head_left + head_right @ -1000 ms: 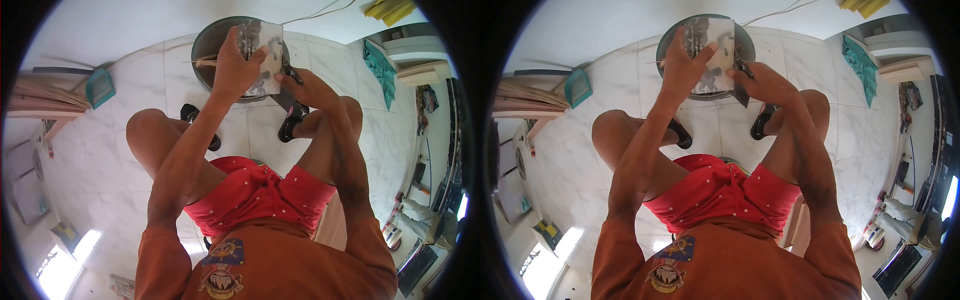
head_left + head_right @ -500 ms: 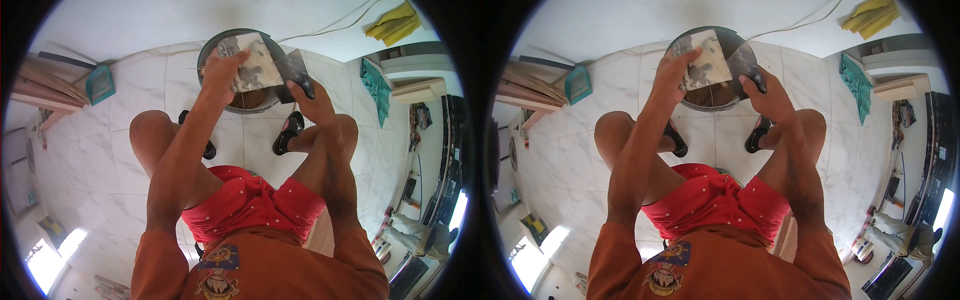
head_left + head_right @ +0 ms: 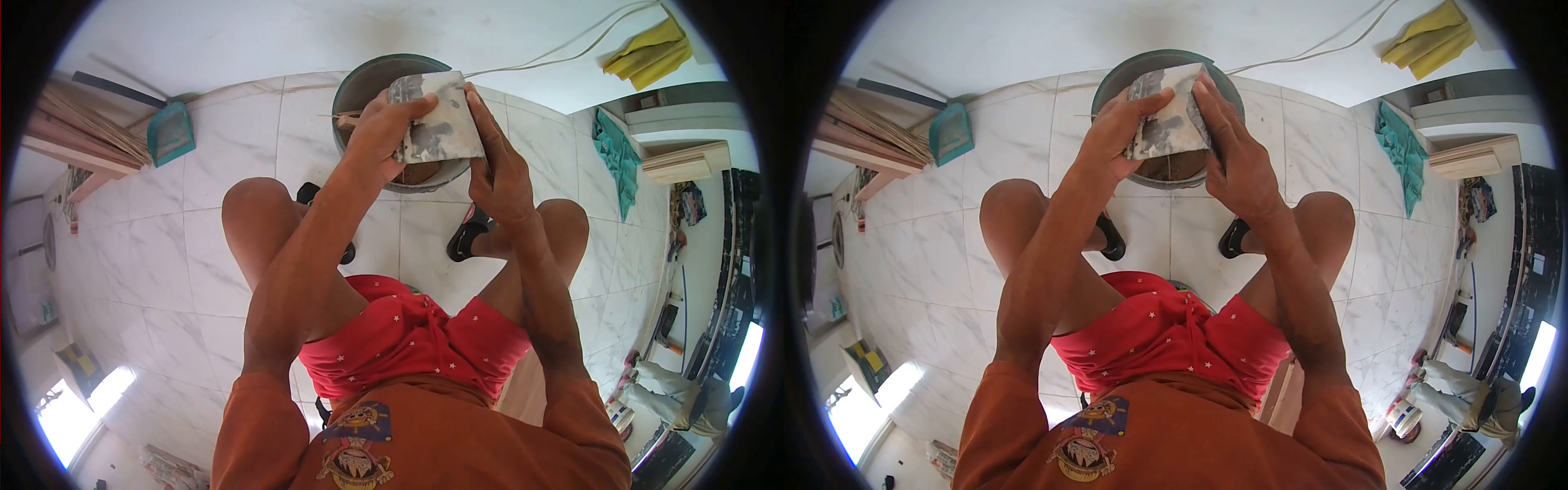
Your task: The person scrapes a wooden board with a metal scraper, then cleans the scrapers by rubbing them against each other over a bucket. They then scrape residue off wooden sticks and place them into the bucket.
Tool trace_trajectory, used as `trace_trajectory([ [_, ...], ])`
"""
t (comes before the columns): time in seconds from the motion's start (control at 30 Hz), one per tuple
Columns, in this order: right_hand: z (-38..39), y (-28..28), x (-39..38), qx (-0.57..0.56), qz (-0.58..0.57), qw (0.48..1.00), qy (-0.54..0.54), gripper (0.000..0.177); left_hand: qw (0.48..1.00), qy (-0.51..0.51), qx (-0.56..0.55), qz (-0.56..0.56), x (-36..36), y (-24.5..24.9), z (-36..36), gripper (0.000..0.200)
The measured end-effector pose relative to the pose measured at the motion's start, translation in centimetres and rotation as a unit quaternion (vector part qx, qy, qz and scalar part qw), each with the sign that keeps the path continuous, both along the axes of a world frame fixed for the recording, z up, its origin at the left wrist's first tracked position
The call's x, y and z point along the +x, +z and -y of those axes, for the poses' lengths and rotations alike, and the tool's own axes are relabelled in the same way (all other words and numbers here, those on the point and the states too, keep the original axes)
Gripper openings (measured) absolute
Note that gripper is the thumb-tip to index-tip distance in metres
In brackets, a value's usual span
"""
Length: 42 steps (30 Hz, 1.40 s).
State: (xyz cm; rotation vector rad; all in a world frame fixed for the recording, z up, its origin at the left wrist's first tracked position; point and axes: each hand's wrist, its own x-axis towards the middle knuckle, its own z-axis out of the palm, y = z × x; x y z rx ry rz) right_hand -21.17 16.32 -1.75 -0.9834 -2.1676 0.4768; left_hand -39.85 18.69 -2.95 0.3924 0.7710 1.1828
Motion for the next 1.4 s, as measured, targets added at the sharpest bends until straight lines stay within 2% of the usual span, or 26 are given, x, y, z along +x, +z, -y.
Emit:
trace_trajectory([
  [0.03, -0.2, -0.3, 0.1, 0.019, 0.005, 1.000, 0.008, 0.085, 1.000, -0.007, 0.012, -0.008, -0.1, -0.1, 0.1, 0.037],
  [0.13, -1.8, -0.9, 1.8, -0.020, 0.047, 0.998, -0.028, 0.086, 0.999, -0.014, 0.004, -0.036, -0.1, 1.0, 1.2, 0.038],
  [0.17, -3.1, -1.9, 3.5, 0.011, 0.135, 0.989, -0.055, 0.082, 0.999, -0.012, 0.020, -0.023, -0.3, 1.3, 1.2, 0.038],
  [0.27, -2.1, -2.0, 4.7, -0.070, 0.095, 0.991, -0.069, 0.075, 0.999, -0.002, 0.054, 0.003, -1.4, 1.7, 0.7, 0.038],
  [0.3, -1.4, -0.9, 4.2, -0.098, 0.063, 0.988, -0.103, 0.069, 0.999, 0.003, 0.049, 0.000, -1.6, 1.5, 0.7, 0.038],
  [0.37, 0.3, 1.6, 2.7, -0.132, -0.002, 0.986, -0.101, 0.067, 0.999, -0.001, 0.049, -0.006, -1.7, 0.5, 1.0, 0.037],
  [0.43, 1.0, 1.6, 1.9, -0.029, -0.030, 0.999, -0.035, 0.076, 1.000, -0.006, 0.022, 0.002, -1.4, 0.3, 1.4, 0.037],
  [0.53, 1.8, 2.6, 0.5, 0.032, 0.012, 0.998, 0.048, 0.089, 0.999, -0.019, 0.006, 0.051, -0.8, 0.1, 1.4, 0.039],
  [0.57, 1.4, 2.1, 0.5, 0.051, 0.044, 0.996, 0.064, 0.099, 0.997, -0.023, 0.003, 0.072, -0.8, -0.1, 1.4, 0.040],
  [0.67, 0.1, -1.2, 1.3, 0.050, 0.036, 0.996, 0.060, 0.091, 0.999, -0.024, 0.040, -0.001, -0.7, -0.5, 1.6, 0.039],
  [0.73, -2.5, -2.6, 2.9, 0.031, 0.088, 0.995, -0.027, 0.084, 0.999, -0.028, 0.029, -0.013, -0.3, 0.6, 2.6, 0.039],
  [0.77, -3.6, -3.2, 4.2, 0.089, 0.164, 0.982, -0.031, 0.070, 0.999, -0.031, 0.032, -0.021, -0.2, 1.4, 2.4, 0.038],
  [0.87, -1.8, -2.6, 4.1, -0.073, -0.026, 0.993, -0.087, 0.049, 0.997, -0.018, 0.078, -0.019, -1.1, 0.4, 1.0, 0.039],
  [0.97, 0.1, -0.1, 4.4, -0.291, -0.102, 0.931, -0.194, 0.030, 0.994, 0.018, 0.070, -0.076, -1.5, 0.5, 1.2, 0.042],
  [1.07, 0.8, 0.2, 4.3, -0.345, -0.145, 0.898, -0.232, 0.029, 0.993, 0.031, 0.059, -0.096, -1.0, 0.2, 1.1, 0.044],
  [1.2, 1.2, 0.9, 3.9, -0.328, -0.188, 0.901, -0.215, 0.024, 0.994, 0.033, 0.050, -0.088, -1.0, -0.3, 1.0, 0.044],
  [1.27, 0.4, -1.3, 5.0, -0.342, -0.269, 0.882, -0.180, 0.022, 0.995, 0.040, 0.043, -0.083, -1.1, -0.3, 1.1, 0.043],
  [1.4, 0.7, -0.4, 3.3, -0.351, -0.461, 0.804, -0.137, 0.019, 0.995, 0.055, 0.037, -0.076, -1.2, 0.1, 1.1, 0.041],
])
